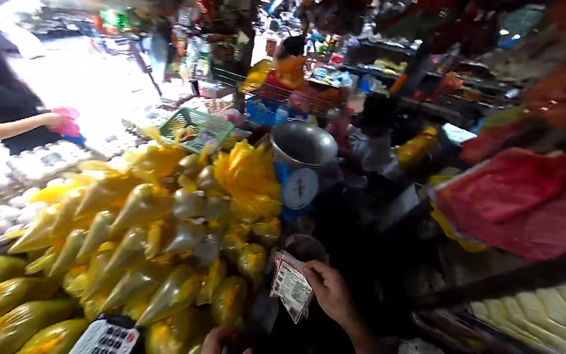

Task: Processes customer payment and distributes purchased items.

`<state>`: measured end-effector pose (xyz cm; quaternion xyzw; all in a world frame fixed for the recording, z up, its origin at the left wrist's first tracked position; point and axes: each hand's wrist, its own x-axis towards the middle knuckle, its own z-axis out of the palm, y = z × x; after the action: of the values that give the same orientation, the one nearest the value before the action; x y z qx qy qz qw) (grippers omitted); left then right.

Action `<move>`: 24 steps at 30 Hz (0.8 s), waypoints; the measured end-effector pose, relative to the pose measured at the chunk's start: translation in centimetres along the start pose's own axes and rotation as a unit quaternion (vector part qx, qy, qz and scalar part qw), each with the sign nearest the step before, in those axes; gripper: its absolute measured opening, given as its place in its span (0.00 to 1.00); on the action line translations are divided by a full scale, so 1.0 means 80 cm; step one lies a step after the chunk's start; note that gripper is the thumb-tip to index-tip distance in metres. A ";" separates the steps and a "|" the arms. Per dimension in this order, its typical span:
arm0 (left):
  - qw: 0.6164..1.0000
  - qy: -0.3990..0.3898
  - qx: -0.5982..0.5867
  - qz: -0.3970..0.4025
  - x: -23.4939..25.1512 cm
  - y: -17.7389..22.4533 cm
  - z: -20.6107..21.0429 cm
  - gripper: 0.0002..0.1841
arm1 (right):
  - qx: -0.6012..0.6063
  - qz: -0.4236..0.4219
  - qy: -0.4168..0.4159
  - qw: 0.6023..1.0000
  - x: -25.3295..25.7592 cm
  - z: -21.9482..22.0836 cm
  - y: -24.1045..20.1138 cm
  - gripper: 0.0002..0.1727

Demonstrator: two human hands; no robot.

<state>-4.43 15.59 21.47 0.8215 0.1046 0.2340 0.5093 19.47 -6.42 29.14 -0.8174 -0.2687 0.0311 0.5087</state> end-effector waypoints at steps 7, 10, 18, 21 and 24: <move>0.986 -0.129 0.077 0.077 0.112 0.093 0.372 0.61 | -0.082 0.040 0.154 0.984 -0.057 -0.161 0.117 0.12; 0.985 -0.150 -0.047 0.071 0.126 0.119 0.489 0.50 | -0.170 0.054 0.185 0.966 -0.061 -0.224 0.145 0.13; 0.825 -0.317 -0.402 -0.241 0.199 0.144 0.592 0.23 | -0.167 0.142 0.045 0.975 0.013 -0.369 0.219 0.23; 0.754 -0.289 -0.402 -0.431 0.228 0.115 0.603 0.18 | -0.128 0.214 0.020 0.968 0.059 -0.390 0.304 0.25; 0.704 -0.276 -0.433 -0.490 0.259 0.072 0.619 0.17 | 0.013 0.290 -0.046 0.956 0.103 -0.394 0.409 0.28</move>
<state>37.53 -17.59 13.96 0.3711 0.2344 -0.2665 0.8581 50.08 -39.28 18.36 -0.8510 -0.0427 0.2180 0.4759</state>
